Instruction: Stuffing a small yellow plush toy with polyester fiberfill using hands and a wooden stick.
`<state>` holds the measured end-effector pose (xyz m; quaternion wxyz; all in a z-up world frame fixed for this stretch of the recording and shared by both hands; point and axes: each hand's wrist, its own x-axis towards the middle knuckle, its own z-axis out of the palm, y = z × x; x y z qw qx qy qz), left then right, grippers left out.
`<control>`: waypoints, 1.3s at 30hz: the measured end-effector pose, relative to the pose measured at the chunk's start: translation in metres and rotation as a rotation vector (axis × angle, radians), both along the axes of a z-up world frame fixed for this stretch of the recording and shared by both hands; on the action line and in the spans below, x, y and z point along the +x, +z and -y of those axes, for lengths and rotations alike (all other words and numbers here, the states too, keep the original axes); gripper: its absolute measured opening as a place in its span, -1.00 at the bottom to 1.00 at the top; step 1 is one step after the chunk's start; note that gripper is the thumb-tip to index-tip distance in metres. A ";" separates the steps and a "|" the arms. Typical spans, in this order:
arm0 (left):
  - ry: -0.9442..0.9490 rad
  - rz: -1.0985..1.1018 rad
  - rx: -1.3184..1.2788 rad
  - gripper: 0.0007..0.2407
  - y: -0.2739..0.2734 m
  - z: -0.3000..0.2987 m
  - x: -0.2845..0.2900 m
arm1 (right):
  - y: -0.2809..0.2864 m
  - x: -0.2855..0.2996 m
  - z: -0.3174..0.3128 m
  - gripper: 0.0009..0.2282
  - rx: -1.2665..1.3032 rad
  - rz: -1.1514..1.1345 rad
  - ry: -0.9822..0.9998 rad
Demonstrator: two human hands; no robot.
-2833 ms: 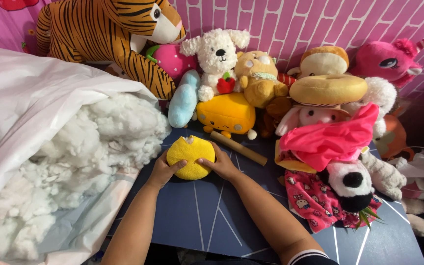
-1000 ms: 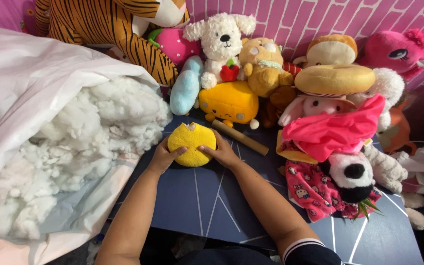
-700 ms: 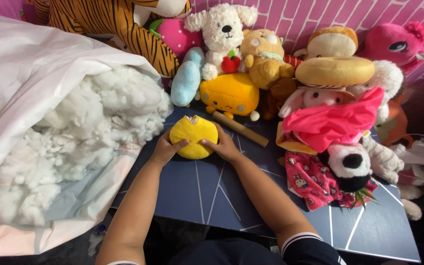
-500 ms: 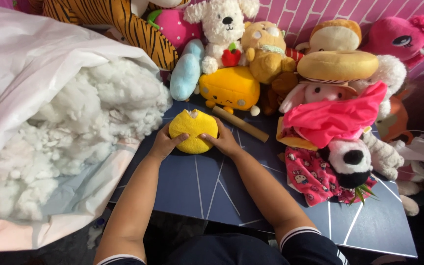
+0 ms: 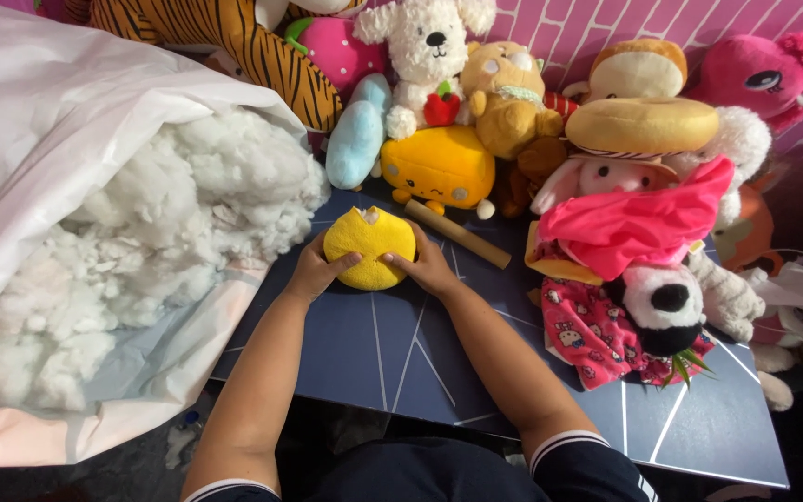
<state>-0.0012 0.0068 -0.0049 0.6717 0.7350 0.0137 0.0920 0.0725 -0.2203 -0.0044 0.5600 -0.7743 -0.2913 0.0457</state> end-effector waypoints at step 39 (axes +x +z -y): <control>-0.092 0.072 0.041 -0.34 -0.016 -0.008 0.008 | -0.002 0.004 0.007 -0.26 -0.009 0.006 0.030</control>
